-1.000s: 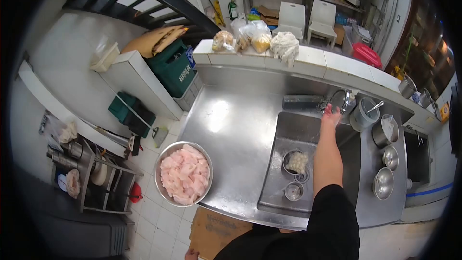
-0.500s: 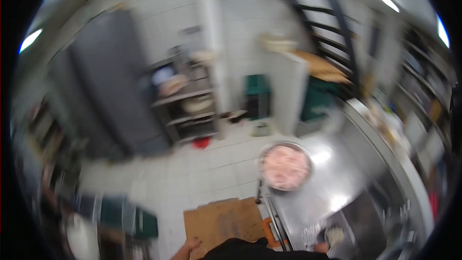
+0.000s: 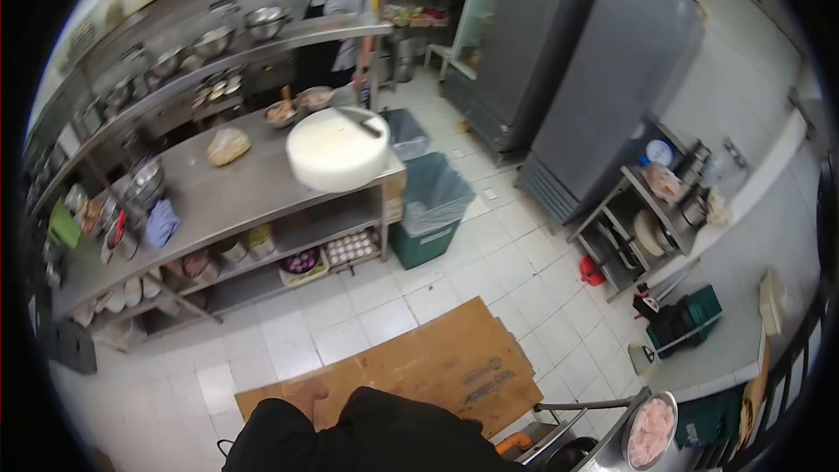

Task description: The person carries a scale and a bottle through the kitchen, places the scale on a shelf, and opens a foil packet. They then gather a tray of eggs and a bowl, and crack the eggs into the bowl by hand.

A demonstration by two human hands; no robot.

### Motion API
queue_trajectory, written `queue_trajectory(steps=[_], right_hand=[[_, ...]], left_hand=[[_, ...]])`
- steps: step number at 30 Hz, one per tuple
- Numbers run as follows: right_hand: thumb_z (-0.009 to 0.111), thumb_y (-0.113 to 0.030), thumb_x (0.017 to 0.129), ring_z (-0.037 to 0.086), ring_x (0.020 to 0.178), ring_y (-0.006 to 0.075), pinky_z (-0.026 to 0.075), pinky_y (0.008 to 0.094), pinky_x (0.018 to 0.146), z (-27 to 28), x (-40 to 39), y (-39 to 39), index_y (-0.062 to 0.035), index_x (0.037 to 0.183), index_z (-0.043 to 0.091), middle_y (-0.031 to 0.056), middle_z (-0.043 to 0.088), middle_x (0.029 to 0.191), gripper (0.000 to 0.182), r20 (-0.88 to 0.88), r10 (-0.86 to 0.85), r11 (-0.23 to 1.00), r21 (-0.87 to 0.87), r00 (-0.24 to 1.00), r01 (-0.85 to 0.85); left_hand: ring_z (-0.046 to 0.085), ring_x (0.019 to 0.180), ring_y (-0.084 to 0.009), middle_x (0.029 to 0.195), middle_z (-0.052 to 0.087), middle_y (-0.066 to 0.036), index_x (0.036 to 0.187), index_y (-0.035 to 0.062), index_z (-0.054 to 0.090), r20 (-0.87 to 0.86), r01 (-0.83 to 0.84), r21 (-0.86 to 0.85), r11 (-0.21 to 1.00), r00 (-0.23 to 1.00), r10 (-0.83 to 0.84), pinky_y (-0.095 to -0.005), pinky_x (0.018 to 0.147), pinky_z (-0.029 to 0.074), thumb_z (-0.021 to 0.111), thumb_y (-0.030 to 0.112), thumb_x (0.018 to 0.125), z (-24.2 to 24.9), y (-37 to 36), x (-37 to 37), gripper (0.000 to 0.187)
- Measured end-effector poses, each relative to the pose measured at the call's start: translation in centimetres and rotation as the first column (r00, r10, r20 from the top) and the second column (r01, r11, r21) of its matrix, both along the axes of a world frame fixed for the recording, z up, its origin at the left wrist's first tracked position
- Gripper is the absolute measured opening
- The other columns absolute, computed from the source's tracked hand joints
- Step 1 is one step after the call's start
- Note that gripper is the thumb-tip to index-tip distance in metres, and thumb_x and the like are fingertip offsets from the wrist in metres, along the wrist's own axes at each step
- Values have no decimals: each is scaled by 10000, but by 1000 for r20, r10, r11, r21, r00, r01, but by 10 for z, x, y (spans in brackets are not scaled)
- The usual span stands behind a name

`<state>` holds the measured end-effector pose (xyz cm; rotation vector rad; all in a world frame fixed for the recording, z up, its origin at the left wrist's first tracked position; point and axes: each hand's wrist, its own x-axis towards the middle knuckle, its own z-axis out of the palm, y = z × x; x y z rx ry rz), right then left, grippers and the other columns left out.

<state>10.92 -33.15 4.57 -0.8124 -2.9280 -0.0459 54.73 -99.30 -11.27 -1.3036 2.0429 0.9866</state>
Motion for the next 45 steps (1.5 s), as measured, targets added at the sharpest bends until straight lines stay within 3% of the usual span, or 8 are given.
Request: queue_trajectory(steps=[6, 14, 17, 19, 28, 31, 35, 45], right_hand=[[675, -495, 918, 567, 1292, 464, 459, 497, 1095, -10, -49, -124, -111, 1453, 567, 231, 609, 1411, 668, 93, 245, 969, -64, 965, -240], [682, -78, 780, 575, 1081, 491, 474, 552, 974, -57, -131, -303, 17, 1265, 481, 316, 553, 1215, 534, -111, 565, 746, -355, 818, -563], [690, -81, 758, 598, 1065, 479, 487, 554, 963, -83, -182, -369, 21, 1274, 478, 324, 553, 1222, 567, -29, 611, 681, -491, 791, -543], [696, -93, 734, 610, 1075, 474, 494, 540, 965, -129, -229, -407, 29, 1245, 501, 311, 580, 1206, 560, -22, 756, 544, -536, 655, -646], [645, -57, 835, 634, 572, 223, 519, 376, 420, -241, -327, -575, -15, 1207, 528, 128, 635, 754, 393, -124, 914, 211, -666, 385, -715], [725, -161, 758, 689, 1036, 414, 546, 465, 905, -181, -304, -609, 16, 1160, 625, 278, 700, 1103, 451, 93, 907, 338, -743, 410, -578], [706, -252, 822, 721, 931, 342, 564, 436, 836, -200, -302, -621, 2, 1140, 646, 232, 727, 1002, 412, 112, 973, 228, -550, 200, -804], [658, -266, 885, 720, 848, 292, 568, 386, 752, -235, -301, -647, -1, 1057, 676, 194, 724, 918, 317, 174, 980, 192, -950, 94, -248]], left_hand=[[650, 1147, -275, 1285, 677, -144, 1300, 37, 678, 180, -495, 642, 585, 840, 512, -432, 1002, 511, 574, 579, 960, 59, 57, 50, 648], [691, 999, -278, 1104, 715, -145, 1218, 4, 699, 143, -376, 888, -266, -325, 935, -427, 952, 542, 603, 566, 956, 63, 34, -20, 628], [701, 962, -279, 1059, 724, -145, 1198, -5, 704, 69, -382, 887, -259, -446, 893, -425, 940, 549, 610, 563, 955, 84, 4, -44, 625], [696, 975, -270, 1045, 726, -117, 1225, -2, 677, -367, -578, 774, 256, -81, 927, -411, 929, 551, 692, 401, 956, 105, -58, -69, 485], [663, 1109, -180, 1216, 696, -94, 1320, -33, 608, -756, -297, 649, 700, -157, 635, -329, 977, 522, 627, 174, 1030, 541, -53, -204, 357], [641, 1196, -230, 1256, 682, -145, 1358, -61, 587, -984, -68, -79, 995, -153, -89, -350, 1056, 478, 620, 102, 1015, 588, -48, -220, 380], [644, 940, -375, 839, 703, -187, 1162, -51, 701, -761, 68, -252, 965, -630, -154, -484, 811, 512, 575, 289, 1035, 564, -35, -289, 385], [656, 1004, -269, 1109, 754, -97, 1028, 33, 795, -832, -150, -447, 882, -294, -472, -380, 932, 455, 613, 136, 1012, 590, -42, -268, 210]])
